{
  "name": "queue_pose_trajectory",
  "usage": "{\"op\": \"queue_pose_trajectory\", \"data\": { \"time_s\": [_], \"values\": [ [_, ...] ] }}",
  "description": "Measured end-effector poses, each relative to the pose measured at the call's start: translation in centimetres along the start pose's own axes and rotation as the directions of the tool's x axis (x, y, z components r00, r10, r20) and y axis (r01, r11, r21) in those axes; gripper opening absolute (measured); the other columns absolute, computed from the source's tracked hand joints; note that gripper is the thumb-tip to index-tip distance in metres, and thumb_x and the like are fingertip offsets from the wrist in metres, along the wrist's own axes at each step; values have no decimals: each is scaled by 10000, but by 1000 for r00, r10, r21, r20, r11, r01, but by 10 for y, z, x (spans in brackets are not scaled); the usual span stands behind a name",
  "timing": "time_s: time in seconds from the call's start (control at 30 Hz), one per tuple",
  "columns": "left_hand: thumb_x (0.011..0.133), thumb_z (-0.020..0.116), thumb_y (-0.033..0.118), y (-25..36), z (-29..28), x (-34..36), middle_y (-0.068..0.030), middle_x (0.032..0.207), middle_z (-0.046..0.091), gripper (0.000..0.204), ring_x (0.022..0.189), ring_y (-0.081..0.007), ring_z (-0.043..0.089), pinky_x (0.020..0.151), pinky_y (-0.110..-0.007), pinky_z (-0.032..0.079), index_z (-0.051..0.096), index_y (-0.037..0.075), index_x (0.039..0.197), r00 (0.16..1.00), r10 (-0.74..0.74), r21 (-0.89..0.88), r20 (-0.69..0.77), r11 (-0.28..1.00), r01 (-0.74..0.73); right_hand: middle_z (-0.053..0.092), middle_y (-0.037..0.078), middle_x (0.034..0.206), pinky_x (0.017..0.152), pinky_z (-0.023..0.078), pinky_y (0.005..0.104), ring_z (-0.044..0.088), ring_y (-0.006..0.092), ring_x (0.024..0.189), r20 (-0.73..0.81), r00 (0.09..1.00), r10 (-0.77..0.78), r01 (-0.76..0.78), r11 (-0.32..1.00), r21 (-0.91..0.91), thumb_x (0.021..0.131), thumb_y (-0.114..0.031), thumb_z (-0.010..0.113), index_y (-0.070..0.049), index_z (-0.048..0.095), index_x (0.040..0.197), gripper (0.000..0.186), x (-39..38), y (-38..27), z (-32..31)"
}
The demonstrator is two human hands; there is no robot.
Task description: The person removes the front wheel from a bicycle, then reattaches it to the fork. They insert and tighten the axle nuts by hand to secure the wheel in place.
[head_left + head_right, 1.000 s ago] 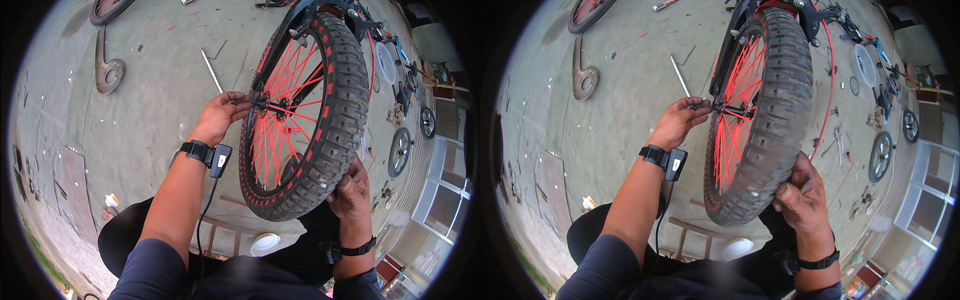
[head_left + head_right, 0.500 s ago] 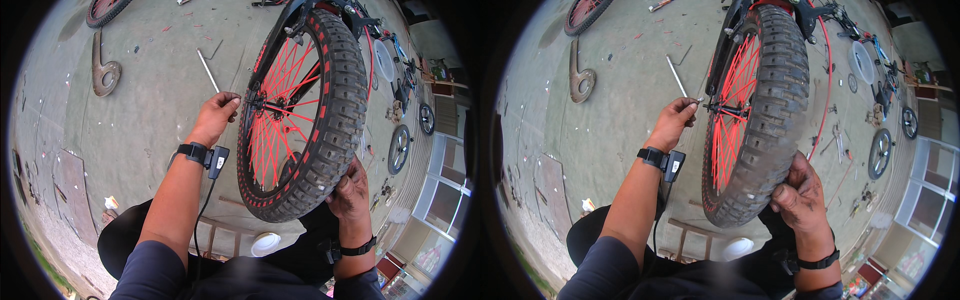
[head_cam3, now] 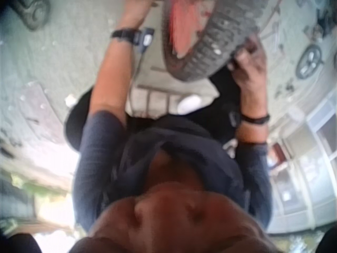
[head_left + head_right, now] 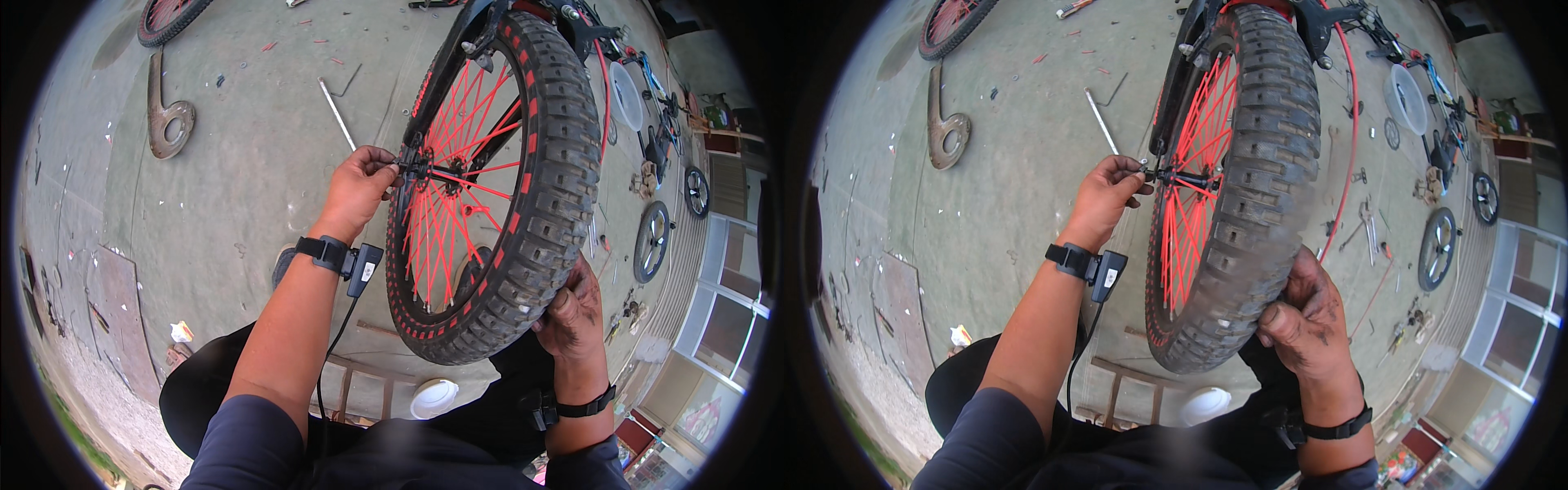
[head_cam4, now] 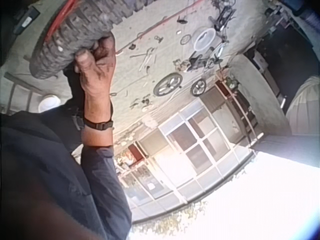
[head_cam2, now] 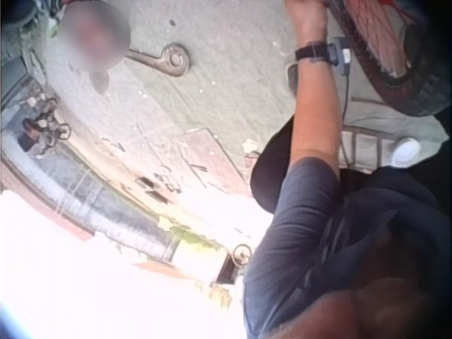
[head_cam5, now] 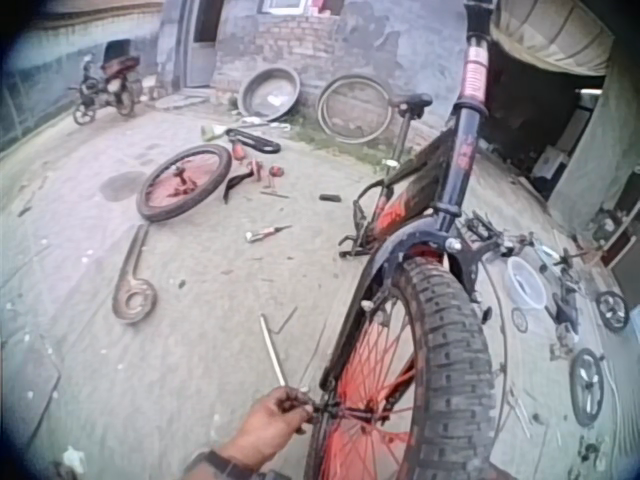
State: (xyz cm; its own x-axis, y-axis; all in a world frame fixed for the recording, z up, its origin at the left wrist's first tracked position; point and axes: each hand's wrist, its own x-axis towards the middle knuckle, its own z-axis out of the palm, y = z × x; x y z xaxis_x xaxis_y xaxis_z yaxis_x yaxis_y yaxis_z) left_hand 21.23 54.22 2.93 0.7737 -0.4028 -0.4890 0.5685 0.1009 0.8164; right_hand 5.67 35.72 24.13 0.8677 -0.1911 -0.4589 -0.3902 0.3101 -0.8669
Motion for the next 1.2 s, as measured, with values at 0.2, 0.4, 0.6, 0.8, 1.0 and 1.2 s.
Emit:
{"op": "queue_pose_trajectory", "data": {
  "time_s": [0.2,0.4,0.6,0.8,1.0,1.2],
  "values": [
    [965,641,109,-2,0,-3,-33,913,698,119,834,-115,674,685,-268,510,632,25,1049,1000,9,-31,-14,999,-9,660,93,1155,522,404,187,566,63,698,-9,1000,7,-7,1000,1,766,-360,864,53,469,1376,835,-1,1,-2],
    [976,633,110,3,3,-3,-26,930,700,167,840,-104,664,700,-264,508,655,12,1109,999,31,-22,-16,999,-31,666,92,1125,519,401,191,555,64,676,-2,1000,6,-6,1000,-6,763,-364,867,52,477,1365,828,1,2,-3],
    [984,633,123,6,0,-1,-39,988,683,229,857,-119,654,686,-257,480,651,-8,1172,999,16,38,44,999,-18,667,88,1116,519,398,189,550,62,672,-3,1000,2,-2,1000,-7,760,-375,868,51,487,1356,825,1,2,-2],
    [999,626,164,7,0,2,-19,911,667,222,766,-94,612,635,-250,451,657,-6,1138,999,-24,95,44,995,20,669,85,1121,519,399,187,556,64,676,-22,1000,17,-18,999,-29,745,-391,872,56,463,1384,880,1,0,-1],
    [1006,632,233,11,1,4,10,812,629,222,689,-71,572,585,-229,417,669,20,1059,996,-76,162,35,984,69,667,89,1144,519,404,187,574,70,694,-31,999,28,-28,1000,-9,730,-386,885,64,436,1411,932,1,1,-1],
    [1004,634,219,10,1,6,1,831,645,207,713,-81,595,601,-241,435,668,20,1046,998,-51,137,40,990,45,665,89,1164,523,409,189,582,70,700,-39,999,25,-25,1000,-4,724,-383,892,62,431,1418,944,2,0,1]
  ]
}}
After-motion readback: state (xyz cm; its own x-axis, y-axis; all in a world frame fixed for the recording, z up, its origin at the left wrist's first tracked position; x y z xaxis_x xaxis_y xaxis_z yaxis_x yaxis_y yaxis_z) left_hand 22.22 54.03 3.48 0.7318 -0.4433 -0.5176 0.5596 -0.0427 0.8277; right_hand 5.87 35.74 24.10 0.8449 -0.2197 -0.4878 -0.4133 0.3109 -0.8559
